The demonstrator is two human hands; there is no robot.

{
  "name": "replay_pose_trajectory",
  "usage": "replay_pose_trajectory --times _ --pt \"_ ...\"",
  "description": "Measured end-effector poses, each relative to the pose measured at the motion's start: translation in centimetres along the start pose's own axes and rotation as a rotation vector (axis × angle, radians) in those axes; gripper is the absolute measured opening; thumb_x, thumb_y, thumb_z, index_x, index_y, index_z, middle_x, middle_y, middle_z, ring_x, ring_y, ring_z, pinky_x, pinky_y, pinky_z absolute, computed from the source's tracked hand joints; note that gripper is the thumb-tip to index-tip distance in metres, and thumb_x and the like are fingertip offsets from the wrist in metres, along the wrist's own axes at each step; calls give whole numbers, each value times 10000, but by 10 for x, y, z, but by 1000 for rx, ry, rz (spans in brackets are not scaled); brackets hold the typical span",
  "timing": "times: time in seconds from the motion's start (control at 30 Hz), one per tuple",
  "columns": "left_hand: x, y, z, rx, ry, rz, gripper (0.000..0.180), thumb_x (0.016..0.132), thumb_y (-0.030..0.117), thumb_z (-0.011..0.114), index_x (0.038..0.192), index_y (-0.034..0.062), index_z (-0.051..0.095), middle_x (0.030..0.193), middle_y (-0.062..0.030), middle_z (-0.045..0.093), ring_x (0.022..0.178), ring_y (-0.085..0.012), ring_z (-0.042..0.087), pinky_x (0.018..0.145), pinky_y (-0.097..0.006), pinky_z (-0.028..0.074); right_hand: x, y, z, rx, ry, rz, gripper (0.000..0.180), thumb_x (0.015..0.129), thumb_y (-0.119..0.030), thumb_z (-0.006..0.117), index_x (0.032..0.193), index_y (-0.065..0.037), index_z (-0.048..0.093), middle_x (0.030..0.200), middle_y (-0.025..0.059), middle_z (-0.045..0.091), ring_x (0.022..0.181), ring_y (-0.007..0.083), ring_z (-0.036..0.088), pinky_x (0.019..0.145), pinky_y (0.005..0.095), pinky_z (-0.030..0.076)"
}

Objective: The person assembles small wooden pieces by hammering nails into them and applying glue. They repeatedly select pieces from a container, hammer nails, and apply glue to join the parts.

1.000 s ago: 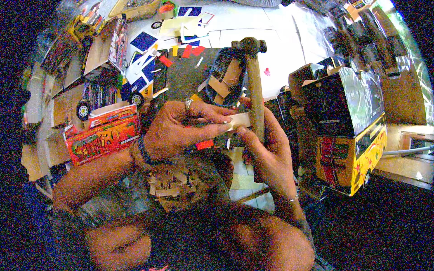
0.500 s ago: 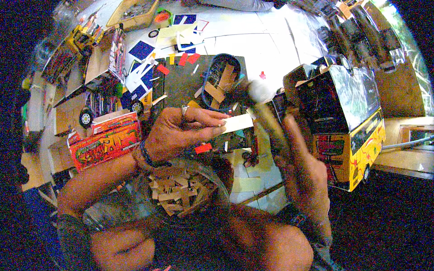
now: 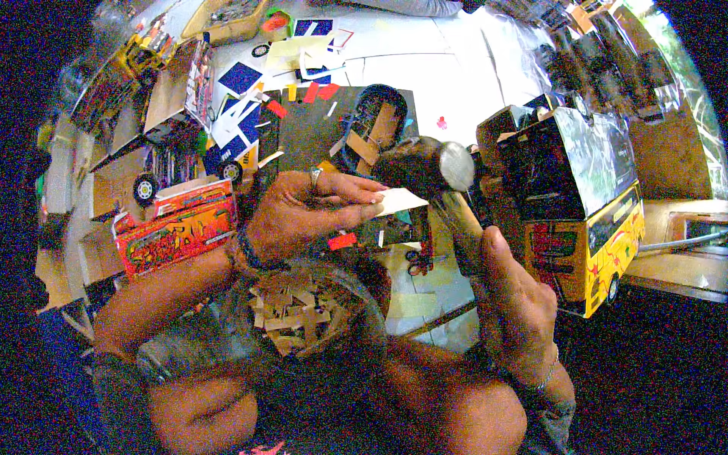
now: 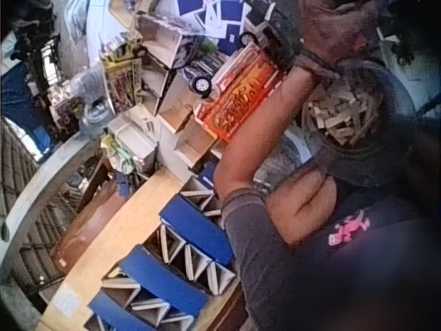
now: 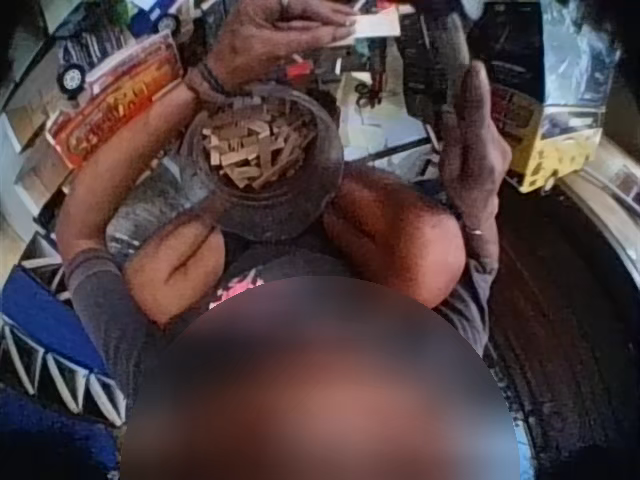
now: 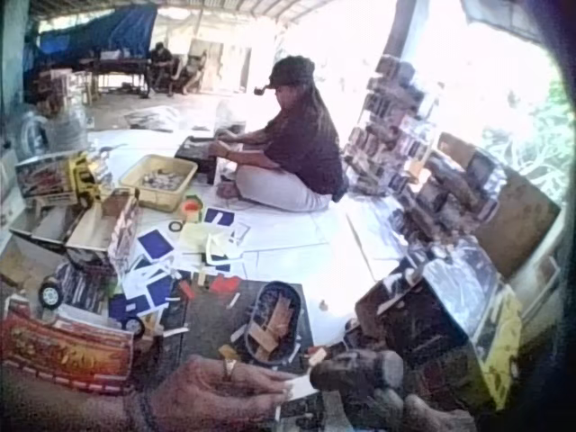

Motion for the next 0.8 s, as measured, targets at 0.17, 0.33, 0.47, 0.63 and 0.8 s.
replay_pose_trajectory --times 0.17,0.33,0.47,0.63,0.8 --pt "0 -2 0 14 -4 -33 190 908 128 770 1070 30 768 1175 -145 730 1098 -193 690 969 -336 558 -1 7 19 -134 -181 39 678 862 37 631 1502 -147 504 766 112 543 604 282 599 550 404 508" --pt "0 1 -1 3 4 20 182 906 131 773 1058 30 769 1172 -157 728 1101 -203 690 966 -333 559 -1 6 5 -62 78 -30 644 875 9 674 1487 -121 521 746 89 578 594 257 617 514 382 507" --pt "0 -2 -2 1 2 18 183 908 138 772 1059 33 769 1171 -153 729 1065 -183 693 949 -325 564 -3 8 9 -75 -44 -35 632 891 -12 686 1490 -100 505 927 153 714 716 291 715 579 371 559" --pt "0 -5 -2 43 37 35 212 906 152 777 1087 42 766 1067 -93 760 962 -117 695 884 -289 571 -3 14 26 -32 -221 95 622 926 3 604 1521 -38 426 1063 230 712 822 317 731 710 385 567" --pt "-3 7 -2 263 56 167 241 878 183 810 1087 71 769 917 -35 762 859 -69 678 788 -263 551 12 15 34 195 -95 228 635 954 10 559 1556 -25 359 1238 249 679 935 258 728 820 348 552"
Point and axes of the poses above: each hand's wrist, its own x-axis towards the middle knuckle, its own z-axis out of the palm, y = z × x, the point moved 6 cm from there along x, towards the middle knuckle
